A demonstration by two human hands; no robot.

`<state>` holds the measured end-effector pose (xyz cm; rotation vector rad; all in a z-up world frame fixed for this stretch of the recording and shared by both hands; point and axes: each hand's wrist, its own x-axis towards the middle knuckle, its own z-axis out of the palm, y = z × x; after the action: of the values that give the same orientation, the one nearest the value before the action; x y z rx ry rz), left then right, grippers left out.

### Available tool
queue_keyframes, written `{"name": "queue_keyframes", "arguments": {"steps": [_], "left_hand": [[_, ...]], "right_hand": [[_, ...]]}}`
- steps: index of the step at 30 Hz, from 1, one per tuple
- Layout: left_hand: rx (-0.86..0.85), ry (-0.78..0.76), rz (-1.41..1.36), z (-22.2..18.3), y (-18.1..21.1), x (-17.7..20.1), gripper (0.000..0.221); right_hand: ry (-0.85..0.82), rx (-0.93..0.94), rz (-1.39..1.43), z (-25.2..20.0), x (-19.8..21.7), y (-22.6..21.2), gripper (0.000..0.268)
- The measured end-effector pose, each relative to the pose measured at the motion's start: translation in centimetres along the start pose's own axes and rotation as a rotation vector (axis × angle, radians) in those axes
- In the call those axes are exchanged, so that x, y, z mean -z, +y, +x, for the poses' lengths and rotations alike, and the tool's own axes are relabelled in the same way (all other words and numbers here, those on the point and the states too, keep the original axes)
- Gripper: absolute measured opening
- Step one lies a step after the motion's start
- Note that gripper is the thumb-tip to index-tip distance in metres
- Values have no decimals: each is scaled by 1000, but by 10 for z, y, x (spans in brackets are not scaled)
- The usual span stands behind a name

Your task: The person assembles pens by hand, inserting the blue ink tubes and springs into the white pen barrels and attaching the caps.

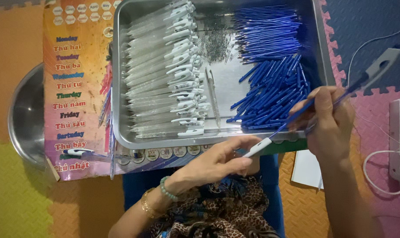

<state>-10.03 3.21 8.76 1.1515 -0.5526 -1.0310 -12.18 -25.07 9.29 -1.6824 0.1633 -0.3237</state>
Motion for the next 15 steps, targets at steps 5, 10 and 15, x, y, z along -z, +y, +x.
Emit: {"name": "queue_keyframes", "arguments": {"steps": [5,10,15], "left_hand": [[-48,-151,-60,17,4,-5,71],[-8,-191,-173,17,9,-3,69],[92,-94,55,13,18,2,70]], "right_hand": [[-6,-30,-79,-9,-17,-22,28],[-28,-37,-83,-2,-1,-21,29],[47,-73,-357,31,33,-12,26]]}}
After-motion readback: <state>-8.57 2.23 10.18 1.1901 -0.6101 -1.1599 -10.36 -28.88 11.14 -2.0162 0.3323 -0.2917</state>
